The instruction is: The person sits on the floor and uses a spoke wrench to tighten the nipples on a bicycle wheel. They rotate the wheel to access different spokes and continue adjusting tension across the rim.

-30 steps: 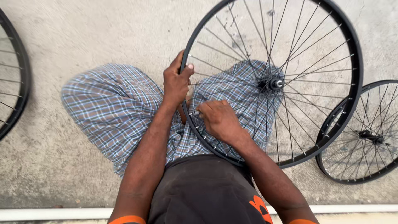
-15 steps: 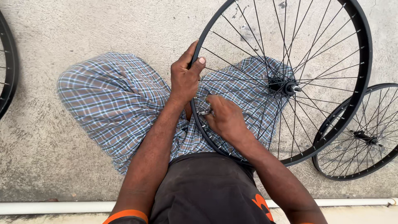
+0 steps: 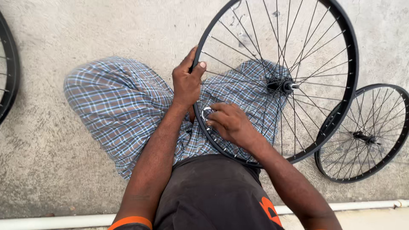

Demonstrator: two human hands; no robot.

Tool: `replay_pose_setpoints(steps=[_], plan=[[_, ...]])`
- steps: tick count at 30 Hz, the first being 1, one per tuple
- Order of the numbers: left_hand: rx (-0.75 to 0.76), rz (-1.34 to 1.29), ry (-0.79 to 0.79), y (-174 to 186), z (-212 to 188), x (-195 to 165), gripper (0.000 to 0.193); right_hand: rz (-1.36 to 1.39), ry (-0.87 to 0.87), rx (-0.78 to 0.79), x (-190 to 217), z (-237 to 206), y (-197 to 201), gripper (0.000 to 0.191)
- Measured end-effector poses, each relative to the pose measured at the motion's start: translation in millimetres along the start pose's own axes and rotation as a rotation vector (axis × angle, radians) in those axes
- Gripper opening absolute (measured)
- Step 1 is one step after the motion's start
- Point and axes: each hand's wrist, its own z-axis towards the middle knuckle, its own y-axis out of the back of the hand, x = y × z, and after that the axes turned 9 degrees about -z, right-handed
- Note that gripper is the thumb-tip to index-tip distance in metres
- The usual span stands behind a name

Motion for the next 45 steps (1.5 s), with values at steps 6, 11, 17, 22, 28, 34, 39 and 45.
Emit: replay_pose_setpoints(steps=[6, 11, 17, 22, 28, 34, 39, 45], plan=[[-0.013, -0.014, -0.016, -0.2, 4.4, -5.3, 0.052, -0.242, -0.455, 0.600, 3.6, 34.4, -18.7, 0.019], [-0.026, -0.047, -0.028, 1.1, 3.4, -3.6, 0.053, 0.172, -0.408, 0.478, -10.5, 20.9, -1.3, 0.027], [-0.014, -0.035, 0.018, 0.0, 2.6, -6.7, 0.055, 0.071, -0.114, 0.137, -4.8, 7.4, -4.2, 0.027], [0.008, 0.028, -0.029, 2.0, 3.7, -8.5, 0.053, -0.250, -0.388, 0.586, 2.8, 35.1, -21.7, 0.017], [-0.002, 0.002, 0.014, 2.4, 2.7, -4.3, 0.055, 0.165, -0.434, 0.414, -4.4, 17.3, -6.5, 0.026], [-0.005, 0.052, 0.108, -3.1, 25.1, -21.9, 0.057, -0.073, -0.026, -0.098, -4.9, 10.4, -7.8, 0.025], [-0.018, 0.069, 0.215, -5.4, 27.5, -25.8, 0.060, -0.207, -0.186, 0.098, -13.1, -0.1, 17.5, 0.021], [-0.025, 0.062, -0.001, -2.5, -5.7, 2.3, 0.058, -0.069, -0.102, 0.096, -1.4, 3.7, 4.1, 0.019]])
